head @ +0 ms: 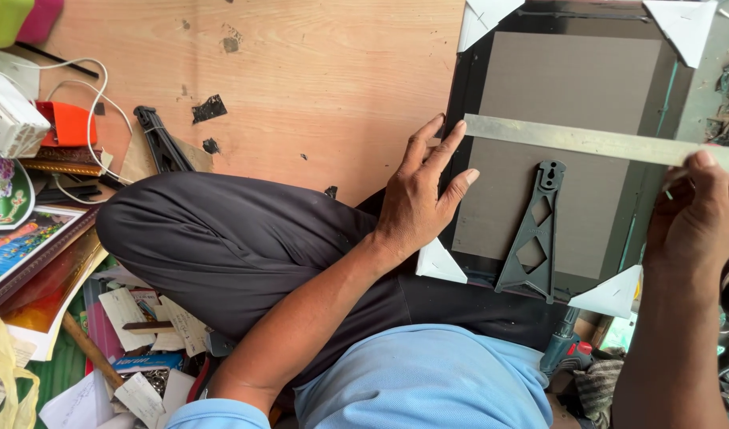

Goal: The recorder is shown applying protective cardboard corners and attaching a back stand to a picture frame.

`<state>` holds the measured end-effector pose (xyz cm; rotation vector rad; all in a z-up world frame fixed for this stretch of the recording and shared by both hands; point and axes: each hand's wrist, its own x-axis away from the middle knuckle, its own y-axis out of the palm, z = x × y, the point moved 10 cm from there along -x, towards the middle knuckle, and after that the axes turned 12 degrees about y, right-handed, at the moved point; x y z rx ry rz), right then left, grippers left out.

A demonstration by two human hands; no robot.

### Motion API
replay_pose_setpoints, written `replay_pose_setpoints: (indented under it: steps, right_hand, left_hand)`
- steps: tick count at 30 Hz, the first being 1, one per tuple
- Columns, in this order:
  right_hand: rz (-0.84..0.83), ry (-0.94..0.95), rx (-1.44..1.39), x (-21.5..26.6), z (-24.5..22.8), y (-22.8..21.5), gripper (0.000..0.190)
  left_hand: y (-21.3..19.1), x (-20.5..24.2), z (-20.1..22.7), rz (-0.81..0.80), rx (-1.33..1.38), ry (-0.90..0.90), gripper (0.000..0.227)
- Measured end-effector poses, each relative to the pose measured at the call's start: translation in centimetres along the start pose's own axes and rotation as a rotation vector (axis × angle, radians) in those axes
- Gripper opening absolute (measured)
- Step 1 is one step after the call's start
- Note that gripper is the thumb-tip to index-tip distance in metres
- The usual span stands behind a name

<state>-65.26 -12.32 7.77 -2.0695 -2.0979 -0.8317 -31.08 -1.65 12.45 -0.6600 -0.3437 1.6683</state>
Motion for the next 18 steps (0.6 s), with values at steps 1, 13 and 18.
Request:
replay_pose_setpoints:
  steps: [1, 13, 18]
  right_hand:
    - [0.024, 0.016, -0.039, 0.4, 0.0, 0.0, 0.020]
    - [-0.001, -0.008, 0.109, 1.3, 0.1, -0.3, 0.022]
    - [0.023, -0.005, 0.088, 1.5, 0.0, -0.1, 0.023]
  left_hand:
    - [0.1, 0.1, 0.1, -0.016, 0.009, -0.017, 0.059]
    - [-0.2, 1.5, 1.0, -0.024, -0.043, 0.024, 0.058]
    - [-0.1, 1.6, 1.2, -0.007, -0.032, 0.043, 0.059]
